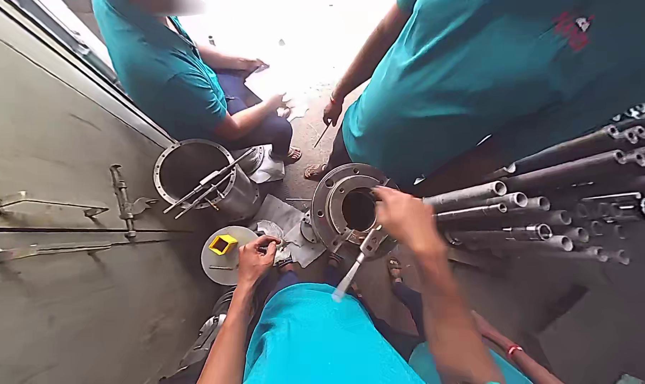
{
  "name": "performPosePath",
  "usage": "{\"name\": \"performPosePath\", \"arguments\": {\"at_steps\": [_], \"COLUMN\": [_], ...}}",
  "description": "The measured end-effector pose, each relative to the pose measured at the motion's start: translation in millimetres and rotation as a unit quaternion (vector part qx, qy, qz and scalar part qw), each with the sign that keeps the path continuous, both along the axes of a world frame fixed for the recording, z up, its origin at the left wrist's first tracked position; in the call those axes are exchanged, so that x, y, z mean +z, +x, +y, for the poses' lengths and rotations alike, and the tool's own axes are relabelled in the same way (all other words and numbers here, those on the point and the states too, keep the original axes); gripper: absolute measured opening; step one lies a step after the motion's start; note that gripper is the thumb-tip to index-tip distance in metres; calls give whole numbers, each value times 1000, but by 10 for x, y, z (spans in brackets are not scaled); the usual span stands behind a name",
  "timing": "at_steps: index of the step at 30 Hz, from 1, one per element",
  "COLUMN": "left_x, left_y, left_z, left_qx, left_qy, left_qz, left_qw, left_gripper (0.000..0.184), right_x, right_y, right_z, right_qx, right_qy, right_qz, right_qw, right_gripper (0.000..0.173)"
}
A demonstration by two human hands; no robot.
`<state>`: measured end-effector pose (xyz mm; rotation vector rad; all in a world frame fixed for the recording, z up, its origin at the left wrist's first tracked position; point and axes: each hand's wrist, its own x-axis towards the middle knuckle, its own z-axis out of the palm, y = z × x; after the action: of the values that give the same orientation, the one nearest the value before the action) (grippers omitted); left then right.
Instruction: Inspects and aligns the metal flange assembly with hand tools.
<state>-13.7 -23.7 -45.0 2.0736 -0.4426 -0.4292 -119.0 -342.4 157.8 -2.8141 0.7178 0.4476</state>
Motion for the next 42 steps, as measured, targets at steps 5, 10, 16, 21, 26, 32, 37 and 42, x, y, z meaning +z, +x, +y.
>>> {"name": "performPosePath", "arguments": {"at_steps": [5,10,16,21,26,32,37,42], "left_x": [-33,-89,-115,-104,-15,-91,-38,-64], "left_y": [-21,-27,-32,-80,-70,-87,-112,-137], "left_z": [127,-11,-47,-59,-37,24,25,-12], "left_qx": [32,24,-39,-49,-53,-47,-45,-48], "left_qy": [66,109,85,147,170,184,135,155], "left_qz": [-15,52,62,85,123,129,134,147], "left_qw": [997,992,994,984,976,973,981,976], "left_gripper": [51,43,30,36,48,36,34,35], "right_x": [249,1,199,-129,160,-76,248,-75], "right_y": [-487,-116,-636,-248,-288,-104,-298,-112], "right_z": [122,83,-285,363,-134,196,-80,17], "right_qx": [70,86,45,189,43,192,127,161], "right_qy": [137,181,130,258,26,154,114,127], "right_qz": [245,38,230,-6,207,37,265,39], "right_qw": [957,979,963,948,977,969,949,978], "right_gripper": [21,42,23,58,20,57,20,49]}}
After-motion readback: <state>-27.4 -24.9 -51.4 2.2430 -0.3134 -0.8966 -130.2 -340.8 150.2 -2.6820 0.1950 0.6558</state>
